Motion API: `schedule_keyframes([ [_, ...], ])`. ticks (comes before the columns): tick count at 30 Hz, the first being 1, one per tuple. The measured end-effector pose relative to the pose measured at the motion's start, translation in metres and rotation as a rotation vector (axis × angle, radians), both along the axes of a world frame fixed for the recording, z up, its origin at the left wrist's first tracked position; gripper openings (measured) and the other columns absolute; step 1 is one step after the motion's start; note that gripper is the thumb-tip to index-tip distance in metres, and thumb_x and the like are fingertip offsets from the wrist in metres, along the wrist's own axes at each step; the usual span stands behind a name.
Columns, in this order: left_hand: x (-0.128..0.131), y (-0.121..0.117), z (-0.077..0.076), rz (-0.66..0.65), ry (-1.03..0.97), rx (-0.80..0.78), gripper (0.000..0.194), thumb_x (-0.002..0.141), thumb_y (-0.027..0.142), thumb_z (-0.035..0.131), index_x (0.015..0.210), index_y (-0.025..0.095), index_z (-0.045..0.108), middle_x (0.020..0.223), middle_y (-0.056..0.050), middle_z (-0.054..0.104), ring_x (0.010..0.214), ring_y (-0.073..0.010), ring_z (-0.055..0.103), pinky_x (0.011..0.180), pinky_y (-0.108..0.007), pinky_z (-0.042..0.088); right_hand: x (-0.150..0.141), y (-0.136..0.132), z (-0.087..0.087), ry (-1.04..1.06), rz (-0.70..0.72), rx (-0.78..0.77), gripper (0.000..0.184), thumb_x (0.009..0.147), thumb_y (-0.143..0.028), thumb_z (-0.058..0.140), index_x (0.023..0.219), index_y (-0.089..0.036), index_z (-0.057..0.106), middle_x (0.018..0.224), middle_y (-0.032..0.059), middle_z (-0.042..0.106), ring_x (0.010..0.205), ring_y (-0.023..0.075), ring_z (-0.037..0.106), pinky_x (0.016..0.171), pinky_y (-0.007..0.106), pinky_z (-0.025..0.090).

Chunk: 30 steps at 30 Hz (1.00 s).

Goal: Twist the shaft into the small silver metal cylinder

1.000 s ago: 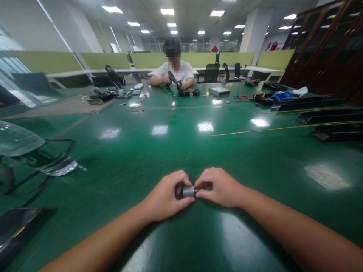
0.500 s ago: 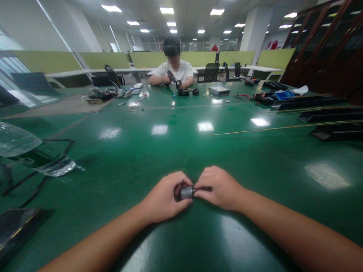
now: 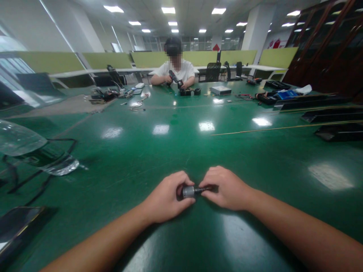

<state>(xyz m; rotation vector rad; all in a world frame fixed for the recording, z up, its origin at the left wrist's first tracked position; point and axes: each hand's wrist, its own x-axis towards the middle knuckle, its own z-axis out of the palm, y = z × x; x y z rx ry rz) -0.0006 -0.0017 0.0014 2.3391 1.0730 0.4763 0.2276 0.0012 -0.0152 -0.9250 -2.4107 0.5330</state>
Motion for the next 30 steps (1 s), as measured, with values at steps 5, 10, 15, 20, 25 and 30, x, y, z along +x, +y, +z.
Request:
schedule_keyframes([
  [5, 0.000, 0.000, 0.001, 0.007, 0.015, -0.017, 0.021, 0.074, 0.021, 0.069, 0.090, 0.019, 0.056, 0.083, 0.000, 0.056, 0.076, -0.0167, 0.053, 0.069, -0.027, 0.038, 0.008, 0.002, 0.004, -0.012, -0.021, -0.028, 0.011, 0.078, -0.020, 0.067, 0.088, -0.020, 0.071, 0.082, 0.0026, 0.071, 0.081, 0.0185, 0.060, 0.077, 0.032, 0.041],
  [10, 0.000, 0.000, 0.001, 0.014, 0.013, -0.016, 0.020, 0.074, 0.021, 0.069, 0.090, 0.019, 0.056, 0.083, 0.000, 0.057, 0.076, -0.0167, 0.053, 0.069, -0.027, 0.038, 0.011, 0.003, 0.004, -0.014, -0.015, -0.044, 0.009, 0.077, -0.019, 0.068, 0.085, -0.020, 0.070, 0.080, 0.0018, 0.070, 0.080, 0.0179, 0.059, 0.077, 0.032, 0.041],
  [15, 0.001, -0.001, 0.003, 0.015, 0.009, -0.021, 0.021, 0.073, 0.021, 0.069, 0.090, 0.019, 0.057, 0.084, -0.001, 0.058, 0.076, -0.0172, 0.053, 0.070, -0.028, 0.039, 0.014, 0.004, 0.005, -0.024, -0.010, -0.055, 0.009, 0.076, -0.019, 0.068, 0.085, -0.020, 0.070, 0.080, 0.0018, 0.069, 0.080, 0.0176, 0.059, 0.077, 0.032, 0.040],
  [20, 0.001, -0.001, 0.003, 0.010, 0.006, -0.025, 0.021, 0.074, 0.021, 0.070, 0.090, 0.019, 0.058, 0.085, -0.001, 0.058, 0.078, -0.0173, 0.053, 0.071, -0.028, 0.039, 0.019, 0.005, 0.010, -0.049, -0.012, -0.055, 0.009, 0.074, -0.018, 0.068, 0.083, -0.020, 0.070, 0.078, 0.0005, 0.069, 0.078, 0.0163, 0.059, 0.078, 0.032, 0.039],
  [25, 0.000, -0.001, 0.003, 0.016, 0.007, -0.027, 0.022, 0.074, 0.021, 0.070, 0.092, 0.019, 0.059, 0.084, -0.001, 0.058, 0.077, -0.0173, 0.053, 0.070, -0.028, 0.039, 0.026, 0.008, 0.015, -0.086, -0.020, -0.080, 0.009, 0.073, -0.017, 0.068, 0.081, -0.019, 0.071, 0.075, 0.0005, 0.068, 0.074, 0.0157, 0.059, 0.074, 0.031, 0.040],
  [30, 0.000, -0.001, 0.003, 0.008, 0.009, -0.029, 0.021, 0.074, 0.021, 0.070, 0.092, 0.019, 0.058, 0.084, -0.001, 0.057, 0.077, -0.0174, 0.053, 0.071, -0.029, 0.039, 0.032, 0.013, 0.018, -0.101, -0.037, -0.125, 0.010, 0.070, -0.014, 0.067, 0.079, -0.018, 0.071, 0.074, 0.0009, 0.068, 0.071, 0.0148, 0.060, 0.070, 0.028, 0.043],
])
